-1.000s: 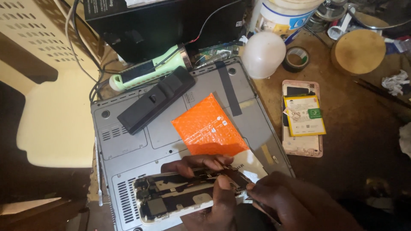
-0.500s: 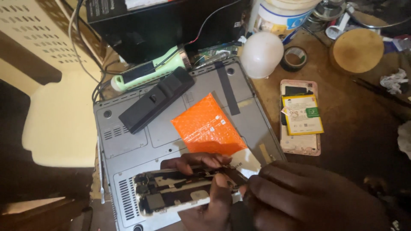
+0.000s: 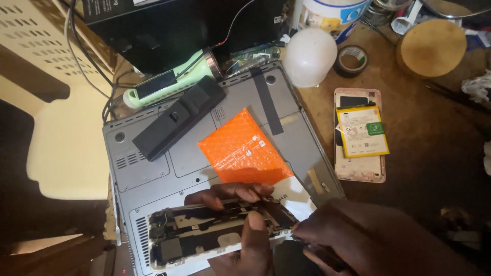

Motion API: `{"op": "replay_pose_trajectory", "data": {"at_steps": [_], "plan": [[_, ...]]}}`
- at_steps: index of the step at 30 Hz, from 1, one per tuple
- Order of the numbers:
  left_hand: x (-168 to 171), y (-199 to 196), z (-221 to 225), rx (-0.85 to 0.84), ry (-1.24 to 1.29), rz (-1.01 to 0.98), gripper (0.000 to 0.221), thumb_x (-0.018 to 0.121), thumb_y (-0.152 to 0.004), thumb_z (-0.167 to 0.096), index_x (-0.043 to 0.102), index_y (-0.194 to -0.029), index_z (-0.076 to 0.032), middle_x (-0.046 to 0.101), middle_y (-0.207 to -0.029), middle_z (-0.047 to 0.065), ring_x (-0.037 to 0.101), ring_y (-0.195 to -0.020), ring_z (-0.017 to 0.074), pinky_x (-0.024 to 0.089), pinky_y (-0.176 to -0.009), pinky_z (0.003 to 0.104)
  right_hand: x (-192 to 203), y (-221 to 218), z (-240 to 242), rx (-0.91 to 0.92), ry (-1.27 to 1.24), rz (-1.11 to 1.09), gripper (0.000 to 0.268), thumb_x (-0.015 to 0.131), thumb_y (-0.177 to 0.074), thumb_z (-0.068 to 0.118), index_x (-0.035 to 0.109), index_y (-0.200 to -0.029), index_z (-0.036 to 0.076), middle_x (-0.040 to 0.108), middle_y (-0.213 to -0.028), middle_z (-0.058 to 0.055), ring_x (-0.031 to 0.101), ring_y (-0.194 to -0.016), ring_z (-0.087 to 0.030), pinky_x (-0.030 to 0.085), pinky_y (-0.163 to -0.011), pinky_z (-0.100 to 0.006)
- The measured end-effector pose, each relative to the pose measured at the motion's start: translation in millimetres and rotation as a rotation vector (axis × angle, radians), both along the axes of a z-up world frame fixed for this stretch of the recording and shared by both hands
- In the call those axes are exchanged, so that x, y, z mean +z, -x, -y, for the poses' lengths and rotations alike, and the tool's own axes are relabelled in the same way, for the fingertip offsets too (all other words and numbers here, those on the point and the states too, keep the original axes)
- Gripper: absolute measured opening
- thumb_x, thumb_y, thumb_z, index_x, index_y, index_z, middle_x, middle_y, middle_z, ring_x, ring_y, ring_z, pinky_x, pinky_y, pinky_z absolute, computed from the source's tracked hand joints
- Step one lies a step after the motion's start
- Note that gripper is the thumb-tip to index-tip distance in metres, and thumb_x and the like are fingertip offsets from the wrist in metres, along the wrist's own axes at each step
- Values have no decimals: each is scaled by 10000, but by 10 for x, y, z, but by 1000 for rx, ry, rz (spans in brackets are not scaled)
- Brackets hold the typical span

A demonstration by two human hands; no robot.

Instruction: Using a small tool to disassemble and manipulate internal components of a mobile phone on a repair bench.

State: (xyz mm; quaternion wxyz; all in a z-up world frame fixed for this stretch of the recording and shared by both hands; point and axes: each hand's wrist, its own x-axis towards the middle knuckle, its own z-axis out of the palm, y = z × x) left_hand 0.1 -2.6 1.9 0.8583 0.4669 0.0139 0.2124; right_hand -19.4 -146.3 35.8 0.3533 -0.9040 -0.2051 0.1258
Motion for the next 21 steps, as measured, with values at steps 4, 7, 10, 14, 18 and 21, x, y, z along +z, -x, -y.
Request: {"op": "replay_pose_trajectory", "data": {"at_steps": [4, 7, 10, 14, 18, 21], "plan": [[-51, 0, 13, -17, 25, 24, 314, 640, -768, -130, 354, -895, -101, 504, -776, 113, 568, -723, 259, 510, -752, 395, 78, 17, -18, -185, -56, -253, 218, 543, -788, 386, 694, -918, 299, 753, -786, 113, 766, -688, 20, 543, -546, -163], [-35, -3, 15, -21, 49, 30, 319, 645, -768, -126, 355, -898, -99, 505, -778, 116, 562, -727, 255, 507, -754, 395, 111, -26, -43, -8, -54, 42, 262, 596, -767, 273, 594, -1015, 190, 680, -837, 21, 710, -707, -75, 526, -546, -210], [-12, -9, 16, -17, 47, 19, 315, 644, -769, -136, 355, -889, -100, 497, -775, 116, 550, -729, 241, 504, -757, 387, 133, -15, -78, 68, 27, 280, 351, 694, -710, 164, 542, -1023, 117, 631, -829, -27, 664, -668, -131, 503, -498, -255], [9, -4, 20, -4, 64, 19, 327, 656, -767, -131, 355, -889, -96, 491, -770, 117, 550, -729, 245, 502, -761, 388, 267, 61, -250, -159, 146, 285, 190, 623, -717, 261, 602, -893, 192, 632, -720, 73, 645, -579, -84, 451, -449, -259], [-20, 2, 12, -7, 71, 25, 339, 671, -761, -142, 359, -888, -105, 495, -779, 112, 549, -728, 238, 501, -759, 384, 168, 14, -194, 59, 92, 371, 261, 674, -726, 150, 553, -953, 106, 606, -743, -14, 608, -568, -135, 444, -420, -267], [-11, -5, 2, -27, 85, 43, 320, 647, -770, -116, 353, -894, -101, 487, -783, 117, 540, -744, 251, 490, -778, 398, 246, 120, -354, -172, 174, 332, 202, 577, -738, 202, 605, -937, 211, 647, -810, 85, 635, -674, -89, 450, -527, -238]]}}
